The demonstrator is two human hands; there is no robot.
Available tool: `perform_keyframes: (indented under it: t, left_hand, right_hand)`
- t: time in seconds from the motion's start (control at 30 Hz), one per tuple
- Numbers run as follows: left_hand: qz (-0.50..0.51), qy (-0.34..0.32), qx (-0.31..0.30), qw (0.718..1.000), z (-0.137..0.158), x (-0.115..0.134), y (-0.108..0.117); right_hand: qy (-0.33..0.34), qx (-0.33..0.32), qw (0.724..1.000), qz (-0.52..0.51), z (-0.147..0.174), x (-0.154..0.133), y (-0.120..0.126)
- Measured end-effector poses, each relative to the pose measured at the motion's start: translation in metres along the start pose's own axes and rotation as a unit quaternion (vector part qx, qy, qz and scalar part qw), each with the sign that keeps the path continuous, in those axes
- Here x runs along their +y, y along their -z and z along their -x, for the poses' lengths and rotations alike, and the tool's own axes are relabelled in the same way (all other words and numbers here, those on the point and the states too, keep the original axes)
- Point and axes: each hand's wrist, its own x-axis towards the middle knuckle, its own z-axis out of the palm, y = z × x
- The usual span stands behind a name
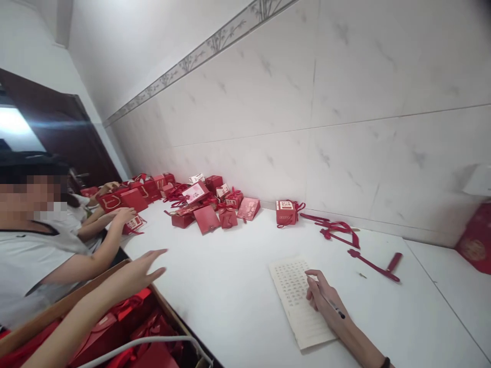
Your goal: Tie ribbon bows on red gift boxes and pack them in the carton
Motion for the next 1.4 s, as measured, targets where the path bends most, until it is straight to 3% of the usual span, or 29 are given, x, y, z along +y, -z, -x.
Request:
perform_keyframes:
  t: [0.1, 0.23, 0.3, 0.4, 0.5, 0.6, 1.03, 1.4]
  left_hand:
    - [-0.005, -0.158, -0.077, 0.984, -0.047, 0.071, -0.030]
    - [0.039, -0.263, -0.121, 0.956, -0.069, 0.174, -0.097]
    - [0.100, -0.289, -0.075, 0.949, -0.073, 0.215, -0.140]
    - [0.152, -0.257, -0.048, 0.953, -0.073, 0.252, -0.202]
    - [0.180, -0.201, -0.030, 0.962, -0.068, 0.263, -0.242]
    - [0.192, -0.175, -0.027, 0.965, -0.066, 0.260, -0.257]
    - [0.152, -0.159, -0.038, 0.975, -0.065, 0.264, -0.264]
    - [0.160, -0.163, -0.042, 0.973, -0.064, 0.265, -0.266]
  right_hand:
    - [0.018, 0.029, 0.999, -0.028, -0.001, 0.001, -0.001]
    - [0.038, 0.055, 0.997, -0.035, -0.002, -0.001, 0.001]
    - [0.054, 0.073, 0.995, -0.045, -0.002, -0.002, 0.002]
    - [0.049, 0.073, 0.994, -0.066, -0.005, -0.001, 0.003]
    - [0.021, 0.068, 0.995, -0.076, -0.010, 0.004, 0.003]
    - [-0.001, 0.066, 0.994, -0.088, -0.015, 0.009, 0.003]
    - [-0.048, 0.139, 0.981, -0.125, -0.001, -0.007, 0.007]
    - [-0.053, 0.064, 0.995, 0.048, 0.006, -0.005, 0.007]
